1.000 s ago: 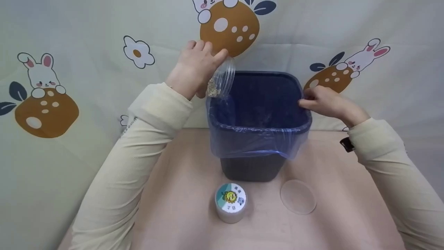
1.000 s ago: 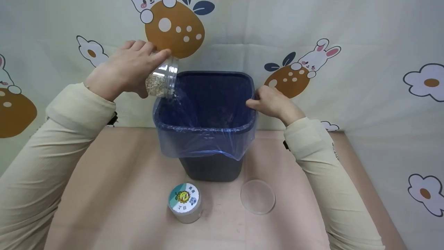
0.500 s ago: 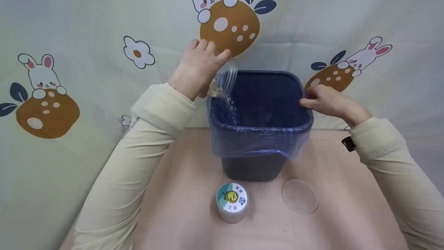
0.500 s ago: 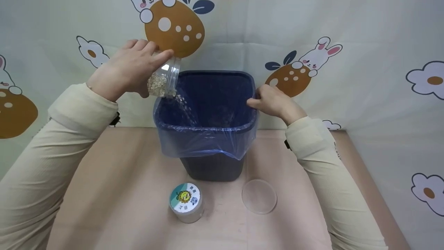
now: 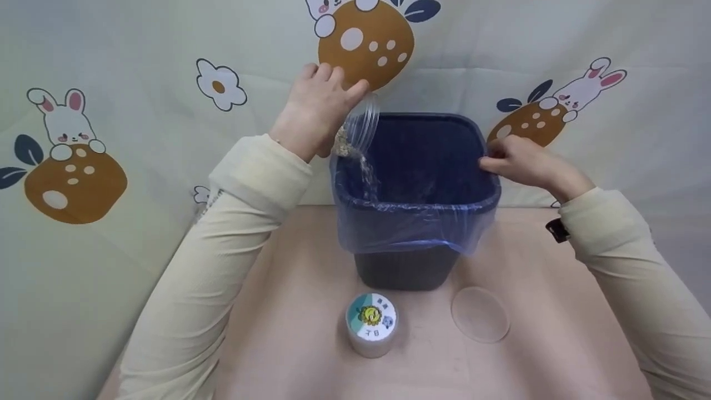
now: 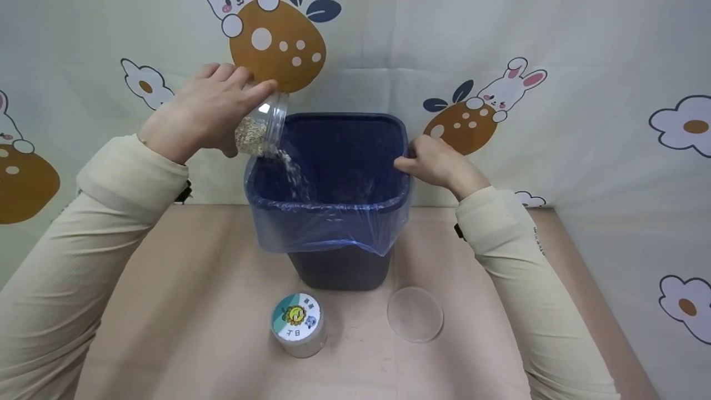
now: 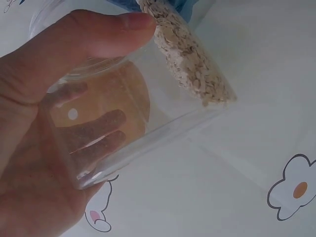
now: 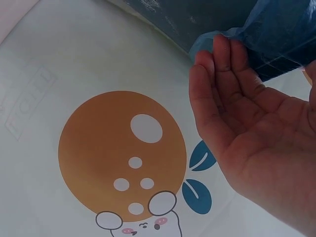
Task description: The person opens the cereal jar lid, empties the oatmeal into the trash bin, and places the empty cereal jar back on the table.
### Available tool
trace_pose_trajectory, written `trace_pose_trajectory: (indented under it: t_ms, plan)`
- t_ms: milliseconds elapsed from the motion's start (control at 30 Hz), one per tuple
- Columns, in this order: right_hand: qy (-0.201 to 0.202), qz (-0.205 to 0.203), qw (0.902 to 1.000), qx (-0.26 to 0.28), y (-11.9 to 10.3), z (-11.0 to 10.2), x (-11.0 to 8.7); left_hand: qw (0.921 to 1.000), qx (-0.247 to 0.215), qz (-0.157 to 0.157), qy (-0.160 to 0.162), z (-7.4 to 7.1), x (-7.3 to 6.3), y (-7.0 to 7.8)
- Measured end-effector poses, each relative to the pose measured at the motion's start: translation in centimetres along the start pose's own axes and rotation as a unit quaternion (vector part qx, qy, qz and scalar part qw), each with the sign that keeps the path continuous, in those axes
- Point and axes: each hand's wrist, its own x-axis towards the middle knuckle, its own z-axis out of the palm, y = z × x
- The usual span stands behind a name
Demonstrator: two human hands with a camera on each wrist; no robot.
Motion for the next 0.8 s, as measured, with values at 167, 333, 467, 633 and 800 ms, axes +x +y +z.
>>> trace_pose_trajectory:
  t_ms: [167, 333, 467, 633, 800]
  plan:
    - [0.001, 0.001, 1.0000, -0.001, 0.00, -0.04, 0.00, 1.0000, -0.001, -0.001, -0.001, -0.01, 0.03, -0.02]
    - [-0.001, 0.011, 0.9999, 0.004, -0.11, -0.09, -0.02, 1.0000, 0.006, -0.002, -0.005, -0.04, 0.12, 0.01]
    - [0.001, 0.011, 0.9999, 0.003, -0.08, -0.05, -0.02, 1.0000, 0.007, -0.001, -0.002, -0.04, 0.15, 0.03]
    - [0.001, 0.005, 1.0000, 0.005, -0.02, 0.02, -0.05, 1.0000, 0.001, -0.001, 0.006, 0.10, 0.12, 0.01]
    - [0.002, 0.001, 1.0000, 0.006, -0.03, 0.08, -0.06, 0.9999, 0.006, -0.002, 0.014, 0.25, 0.16, 0.13]
